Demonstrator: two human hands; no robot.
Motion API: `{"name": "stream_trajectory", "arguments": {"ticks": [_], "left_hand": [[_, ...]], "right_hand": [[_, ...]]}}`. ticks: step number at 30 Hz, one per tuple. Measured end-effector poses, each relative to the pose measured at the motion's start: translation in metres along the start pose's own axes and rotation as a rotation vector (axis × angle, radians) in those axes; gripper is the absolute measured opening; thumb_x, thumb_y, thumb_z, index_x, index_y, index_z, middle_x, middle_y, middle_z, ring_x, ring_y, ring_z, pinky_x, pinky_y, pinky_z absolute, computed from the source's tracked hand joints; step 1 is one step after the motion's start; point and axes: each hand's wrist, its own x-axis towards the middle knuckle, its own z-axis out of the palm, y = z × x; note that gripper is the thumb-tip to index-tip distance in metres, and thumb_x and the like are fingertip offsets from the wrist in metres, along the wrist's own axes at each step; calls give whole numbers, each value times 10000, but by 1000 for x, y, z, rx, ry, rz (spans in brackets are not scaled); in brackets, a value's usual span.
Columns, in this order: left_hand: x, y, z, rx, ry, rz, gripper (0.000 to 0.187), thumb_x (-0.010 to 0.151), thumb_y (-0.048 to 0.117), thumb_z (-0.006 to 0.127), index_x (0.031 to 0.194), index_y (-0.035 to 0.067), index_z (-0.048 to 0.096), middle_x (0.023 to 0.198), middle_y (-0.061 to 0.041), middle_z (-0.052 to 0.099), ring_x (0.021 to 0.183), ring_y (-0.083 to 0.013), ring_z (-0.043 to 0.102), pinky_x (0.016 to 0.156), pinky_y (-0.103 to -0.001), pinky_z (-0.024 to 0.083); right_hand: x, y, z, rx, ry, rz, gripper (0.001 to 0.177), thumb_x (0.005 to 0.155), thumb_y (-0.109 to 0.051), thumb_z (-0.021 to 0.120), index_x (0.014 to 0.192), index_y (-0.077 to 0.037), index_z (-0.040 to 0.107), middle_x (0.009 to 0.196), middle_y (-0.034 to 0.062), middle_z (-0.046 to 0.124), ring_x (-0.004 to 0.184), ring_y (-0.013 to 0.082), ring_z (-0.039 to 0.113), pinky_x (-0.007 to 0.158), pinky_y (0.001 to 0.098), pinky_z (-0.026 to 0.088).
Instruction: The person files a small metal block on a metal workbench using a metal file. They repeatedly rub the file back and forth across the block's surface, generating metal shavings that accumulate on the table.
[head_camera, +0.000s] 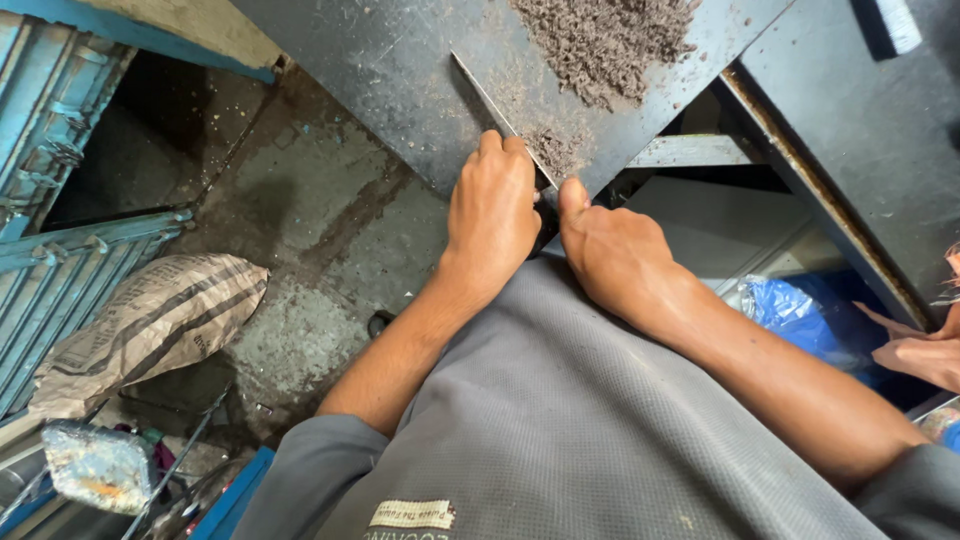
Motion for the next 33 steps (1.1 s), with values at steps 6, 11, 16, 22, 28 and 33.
{"name": "stream_trajectory", "arguments": {"ticks": [6, 11, 16, 22, 28, 33], "left_hand": [[1, 1, 0, -25, 0, -20, 270, 725, -55, 774, 935, -80, 606, 998, -279, 617, 920, -432, 674, 826, -473, 552], [3, 0, -3, -36, -35, -38, 249, 763, -26, 788, 929, -74, 608, 1004, -276, 616, 929, -429, 672, 829, -478, 549], [-2, 1, -3, -50, -4, -26, 273, 756, -29, 787, 951, -85, 605, 993, -264, 613, 922, -425, 670, 817, -482, 542], [-2, 0, -2, -62, 12, -11, 262, 756, -35, 782, 942, -81, 603, 993, -262, 607, 926, -427, 665, 818, -484, 537], [-1, -1, 2, -48, 28, 11, 260, 764, -29, 775, 950, -89, 602, 995, -273, 607, 910, -428, 669, 803, -475, 550], [-3, 0, 2, 0, 44, 26, 251, 749, -27, 779, 930, -80, 614, 994, -278, 614, 893, -432, 677, 783, -477, 559]], "right_hand": [[13, 6, 6, -52, 1, -30, 170, 971, -71, 468, 1070, 48, 397, 711, 240, 694, 654, 412, 708, 543, 519, 543], [13, 3, 3, -80, 28, -55, 204, 961, -68, 466, 1104, 63, 404, 705, 226, 689, 632, 405, 706, 519, 511, 543], [-2, 3, -2, -37, 16, -61, 172, 1005, -94, 427, 1079, 61, 415, 704, 220, 688, 630, 413, 696, 516, 517, 538], [1, 2, 3, -94, 26, -26, 174, 979, -87, 444, 1093, 41, 417, 675, 217, 680, 605, 398, 695, 505, 508, 531], [4, -4, 7, -116, 75, 0, 162, 976, -77, 468, 1081, 35, 419, 661, 207, 679, 596, 383, 705, 488, 502, 526], [1, -3, 6, -98, 122, 4, 135, 981, -72, 460, 1080, 12, 421, 689, 216, 687, 628, 408, 704, 513, 517, 531]]}}
